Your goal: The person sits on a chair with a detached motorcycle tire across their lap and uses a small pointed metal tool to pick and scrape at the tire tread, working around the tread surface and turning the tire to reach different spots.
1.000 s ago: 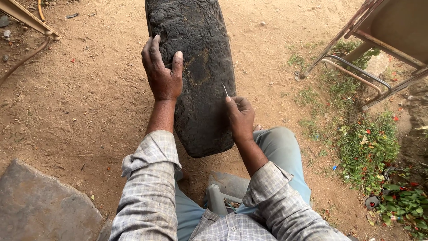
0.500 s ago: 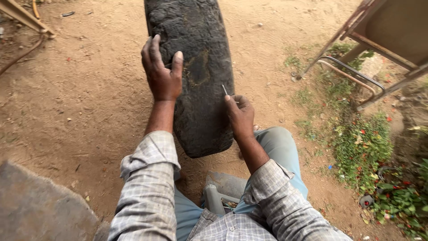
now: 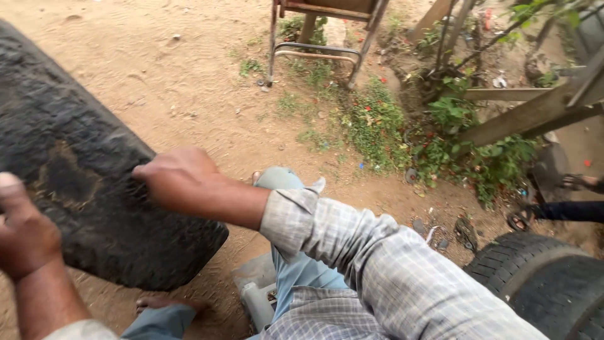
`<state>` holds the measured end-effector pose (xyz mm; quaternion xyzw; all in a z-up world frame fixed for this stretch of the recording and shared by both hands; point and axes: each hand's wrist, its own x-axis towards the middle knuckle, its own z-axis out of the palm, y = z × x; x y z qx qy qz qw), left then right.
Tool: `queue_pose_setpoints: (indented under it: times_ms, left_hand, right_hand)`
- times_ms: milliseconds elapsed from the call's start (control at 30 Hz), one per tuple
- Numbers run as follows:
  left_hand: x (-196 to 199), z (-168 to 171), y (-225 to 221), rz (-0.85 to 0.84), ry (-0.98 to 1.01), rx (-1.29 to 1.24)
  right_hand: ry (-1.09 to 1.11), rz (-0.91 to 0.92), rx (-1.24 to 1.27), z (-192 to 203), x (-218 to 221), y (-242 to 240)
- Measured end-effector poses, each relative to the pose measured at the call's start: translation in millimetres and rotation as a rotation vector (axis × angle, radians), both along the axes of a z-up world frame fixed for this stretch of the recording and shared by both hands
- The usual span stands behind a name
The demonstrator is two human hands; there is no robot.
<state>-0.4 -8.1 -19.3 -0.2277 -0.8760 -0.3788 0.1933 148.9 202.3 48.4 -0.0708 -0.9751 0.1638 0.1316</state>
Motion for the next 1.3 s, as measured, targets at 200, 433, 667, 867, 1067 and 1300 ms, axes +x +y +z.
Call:
queue_pose_setpoints:
  times_ms: [200,433,667,867,1067,1300]
  left_hand:
    - [2,-2,2,-0.034,0.02,-0.037]
    - [-14,-34,-15,0.048,-0.056,-0.058]
    - [-10,-27,-10,-0.001,0.028,0.007]
    - [-13,-22,-12,0.088,0.301,-0.124]
    - [2,16,2,0.029,0.248,0.003]
    - [-2,11,4,0.106,0.075,0.089]
  right_hand:
    - [-0.353,0.265,0.444,25,-25,-10]
    - [-0.392,0.157,0.224,20,-25,0]
    - [-0.378,-0.079,-0.261,11,-8,19]
    - [-0.166,-0.102,-0.526,-10,6,16]
    - [0.097,-0.133,-0.672,-39,15,5]
    - [0.002,-0.246,-0.897,-25,22,-13]
